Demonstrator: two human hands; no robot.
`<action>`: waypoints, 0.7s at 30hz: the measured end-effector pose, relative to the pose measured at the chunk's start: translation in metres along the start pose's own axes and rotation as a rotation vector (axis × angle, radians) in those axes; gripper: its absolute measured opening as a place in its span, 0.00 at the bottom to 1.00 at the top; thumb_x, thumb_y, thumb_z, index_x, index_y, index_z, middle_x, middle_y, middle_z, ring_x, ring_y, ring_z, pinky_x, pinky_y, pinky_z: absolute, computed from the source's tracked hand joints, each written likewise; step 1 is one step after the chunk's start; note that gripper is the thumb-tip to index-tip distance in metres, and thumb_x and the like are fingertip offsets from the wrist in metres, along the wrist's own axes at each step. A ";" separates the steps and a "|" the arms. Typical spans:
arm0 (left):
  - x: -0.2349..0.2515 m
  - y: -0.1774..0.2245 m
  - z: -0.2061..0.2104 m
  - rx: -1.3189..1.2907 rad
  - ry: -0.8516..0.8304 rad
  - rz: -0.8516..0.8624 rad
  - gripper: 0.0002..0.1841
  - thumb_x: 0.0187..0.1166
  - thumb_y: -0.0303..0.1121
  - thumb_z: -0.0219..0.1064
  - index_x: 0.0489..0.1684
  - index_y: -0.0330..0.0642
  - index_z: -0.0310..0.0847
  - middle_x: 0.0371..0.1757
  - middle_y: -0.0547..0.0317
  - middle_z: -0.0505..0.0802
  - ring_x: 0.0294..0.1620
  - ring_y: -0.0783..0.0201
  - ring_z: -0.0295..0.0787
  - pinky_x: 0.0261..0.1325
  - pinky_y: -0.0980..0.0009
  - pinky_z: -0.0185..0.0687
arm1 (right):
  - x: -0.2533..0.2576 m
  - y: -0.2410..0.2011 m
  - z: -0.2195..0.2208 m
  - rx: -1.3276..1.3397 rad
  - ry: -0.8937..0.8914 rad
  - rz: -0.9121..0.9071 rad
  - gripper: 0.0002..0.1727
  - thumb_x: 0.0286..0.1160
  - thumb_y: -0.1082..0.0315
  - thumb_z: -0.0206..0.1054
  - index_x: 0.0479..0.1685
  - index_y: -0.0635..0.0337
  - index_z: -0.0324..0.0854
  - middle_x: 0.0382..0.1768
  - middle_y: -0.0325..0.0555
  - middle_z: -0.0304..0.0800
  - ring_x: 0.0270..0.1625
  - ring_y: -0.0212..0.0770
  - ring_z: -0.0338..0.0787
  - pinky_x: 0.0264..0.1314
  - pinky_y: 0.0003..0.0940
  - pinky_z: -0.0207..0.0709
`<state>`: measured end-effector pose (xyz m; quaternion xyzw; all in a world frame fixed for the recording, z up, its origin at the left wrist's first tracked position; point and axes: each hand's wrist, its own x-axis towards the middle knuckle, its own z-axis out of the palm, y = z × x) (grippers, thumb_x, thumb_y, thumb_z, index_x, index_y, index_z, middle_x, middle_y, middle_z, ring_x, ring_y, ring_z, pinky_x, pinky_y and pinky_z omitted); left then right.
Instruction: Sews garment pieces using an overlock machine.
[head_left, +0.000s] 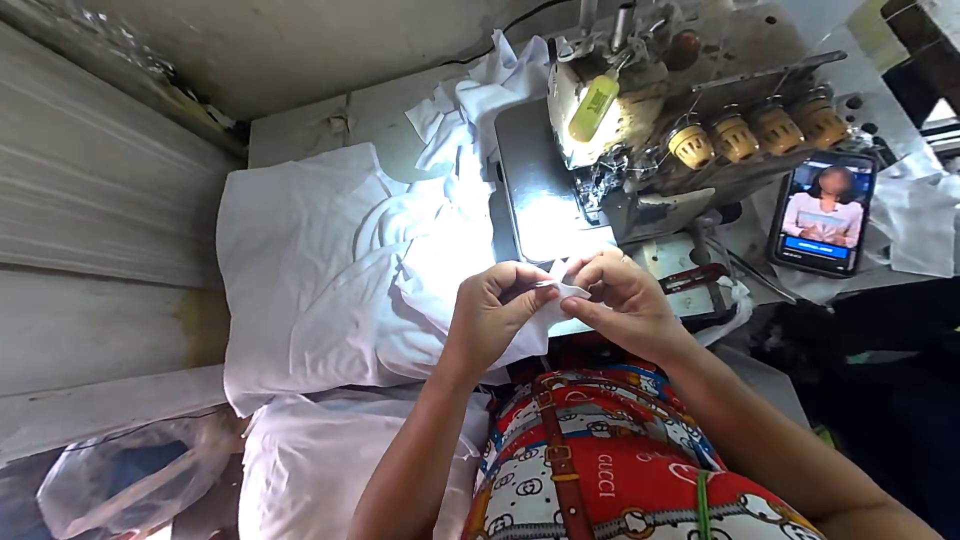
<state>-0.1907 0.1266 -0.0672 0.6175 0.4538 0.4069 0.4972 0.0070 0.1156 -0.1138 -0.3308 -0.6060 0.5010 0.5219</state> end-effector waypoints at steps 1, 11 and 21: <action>-0.001 0.001 0.000 -0.016 -0.010 -0.006 0.05 0.70 0.23 0.77 0.40 0.39 0.91 0.31 0.68 0.93 0.31 0.82 0.87 0.38 0.84 0.84 | 0.001 0.000 -0.001 0.009 -0.017 -0.004 0.06 0.74 0.62 0.74 0.37 0.49 0.81 0.54 0.32 0.84 0.43 0.20 0.87 0.45 0.18 0.86; -0.011 0.001 -0.008 -0.158 0.020 0.012 0.05 0.71 0.20 0.74 0.37 0.40 0.91 0.32 0.71 0.95 0.33 0.81 0.90 0.42 0.82 0.88 | 0.007 -0.003 -0.002 0.096 -0.117 -0.043 0.02 0.76 0.67 0.72 0.38 0.55 0.85 0.37 0.29 0.90 0.37 0.21 0.89 0.44 0.19 0.87; -0.005 0.012 0.012 0.208 0.140 0.199 0.05 0.82 0.28 0.67 0.42 0.37 0.87 0.35 0.67 0.90 0.31 0.82 0.84 0.37 0.86 0.83 | 0.002 -0.022 0.000 0.072 -0.040 -0.022 0.07 0.79 0.69 0.70 0.50 0.56 0.79 0.37 0.30 0.93 0.38 0.22 0.93 0.42 0.21 0.90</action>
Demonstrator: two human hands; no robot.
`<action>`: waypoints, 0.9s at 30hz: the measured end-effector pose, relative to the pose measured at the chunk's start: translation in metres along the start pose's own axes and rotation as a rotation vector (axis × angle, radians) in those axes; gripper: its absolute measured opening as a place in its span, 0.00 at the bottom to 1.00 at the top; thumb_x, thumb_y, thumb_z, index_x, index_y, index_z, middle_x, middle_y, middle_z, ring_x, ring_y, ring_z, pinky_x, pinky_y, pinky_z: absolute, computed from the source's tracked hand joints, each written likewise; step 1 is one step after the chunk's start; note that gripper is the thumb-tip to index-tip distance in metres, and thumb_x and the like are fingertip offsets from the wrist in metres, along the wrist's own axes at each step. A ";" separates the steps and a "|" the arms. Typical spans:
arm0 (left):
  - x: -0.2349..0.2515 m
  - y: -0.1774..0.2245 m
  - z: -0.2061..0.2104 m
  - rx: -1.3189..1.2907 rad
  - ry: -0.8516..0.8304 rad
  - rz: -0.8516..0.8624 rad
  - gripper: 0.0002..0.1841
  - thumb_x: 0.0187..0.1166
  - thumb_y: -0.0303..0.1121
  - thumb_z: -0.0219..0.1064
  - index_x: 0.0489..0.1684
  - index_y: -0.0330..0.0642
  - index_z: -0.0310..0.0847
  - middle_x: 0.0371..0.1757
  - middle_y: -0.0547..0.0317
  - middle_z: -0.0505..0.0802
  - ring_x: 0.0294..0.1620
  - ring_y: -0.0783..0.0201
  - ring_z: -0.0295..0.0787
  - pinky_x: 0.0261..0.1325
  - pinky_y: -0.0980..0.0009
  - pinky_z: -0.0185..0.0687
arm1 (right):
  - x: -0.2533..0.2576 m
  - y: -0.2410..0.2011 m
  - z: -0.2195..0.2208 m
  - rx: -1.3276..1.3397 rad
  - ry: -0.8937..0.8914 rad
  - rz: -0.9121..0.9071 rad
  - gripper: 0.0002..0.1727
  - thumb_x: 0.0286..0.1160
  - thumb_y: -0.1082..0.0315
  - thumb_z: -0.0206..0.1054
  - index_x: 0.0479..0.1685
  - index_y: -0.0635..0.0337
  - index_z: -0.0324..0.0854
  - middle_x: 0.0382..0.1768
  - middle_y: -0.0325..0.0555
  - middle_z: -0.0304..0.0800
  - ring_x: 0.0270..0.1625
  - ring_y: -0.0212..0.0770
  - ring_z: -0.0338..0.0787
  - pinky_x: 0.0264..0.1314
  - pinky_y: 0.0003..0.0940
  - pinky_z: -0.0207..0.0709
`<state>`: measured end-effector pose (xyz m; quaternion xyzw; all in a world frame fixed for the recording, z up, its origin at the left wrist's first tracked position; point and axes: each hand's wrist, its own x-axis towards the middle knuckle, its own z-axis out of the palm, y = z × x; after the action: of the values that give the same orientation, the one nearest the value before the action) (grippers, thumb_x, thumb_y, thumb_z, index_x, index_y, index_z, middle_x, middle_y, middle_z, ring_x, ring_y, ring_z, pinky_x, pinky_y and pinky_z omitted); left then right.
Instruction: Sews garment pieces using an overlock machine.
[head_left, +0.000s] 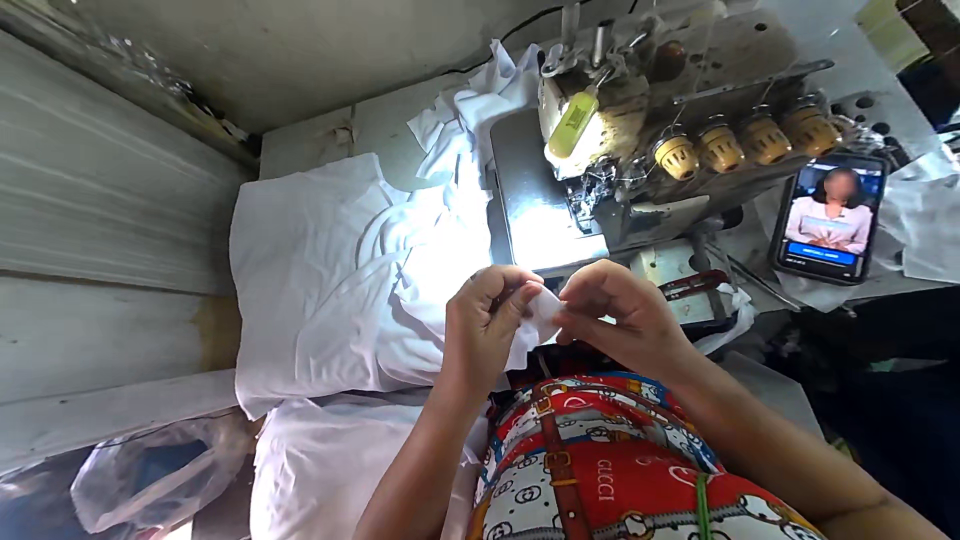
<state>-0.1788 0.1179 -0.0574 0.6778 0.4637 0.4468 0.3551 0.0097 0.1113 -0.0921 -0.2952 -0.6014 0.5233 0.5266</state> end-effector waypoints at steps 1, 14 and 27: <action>0.007 -0.002 0.006 0.061 0.010 0.097 0.05 0.83 0.29 0.66 0.43 0.36 0.86 0.37 0.64 0.89 0.35 0.80 0.84 0.42 0.84 0.83 | 0.000 -0.001 -0.003 -0.010 0.028 -0.007 0.06 0.80 0.69 0.69 0.49 0.55 0.79 0.37 0.29 0.93 0.37 0.22 0.92 0.41 0.21 0.90; 0.046 -0.046 0.070 0.382 0.003 0.339 0.05 0.77 0.29 0.72 0.40 0.38 0.93 0.39 0.53 0.93 0.41 0.62 0.88 0.50 0.67 0.82 | -0.013 0.029 -0.036 -0.210 0.333 0.230 0.05 0.75 0.72 0.69 0.44 0.59 0.80 0.33 0.31 0.90 0.28 0.21 0.89 0.32 0.17 0.86; 0.079 -0.054 0.047 0.323 -0.212 0.322 0.06 0.79 0.26 0.64 0.35 0.36 0.86 0.43 0.51 0.89 0.51 0.59 0.85 0.61 0.64 0.79 | -0.003 0.036 -0.044 -0.778 0.246 0.064 0.18 0.87 0.62 0.57 0.58 0.60 0.90 0.38 0.47 0.95 0.34 0.36 0.92 0.38 0.36 0.87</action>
<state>-0.1383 0.2070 -0.1005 0.8339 0.3752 0.3442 0.2127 0.0448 0.1330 -0.1312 -0.5514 -0.6774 0.2338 0.4272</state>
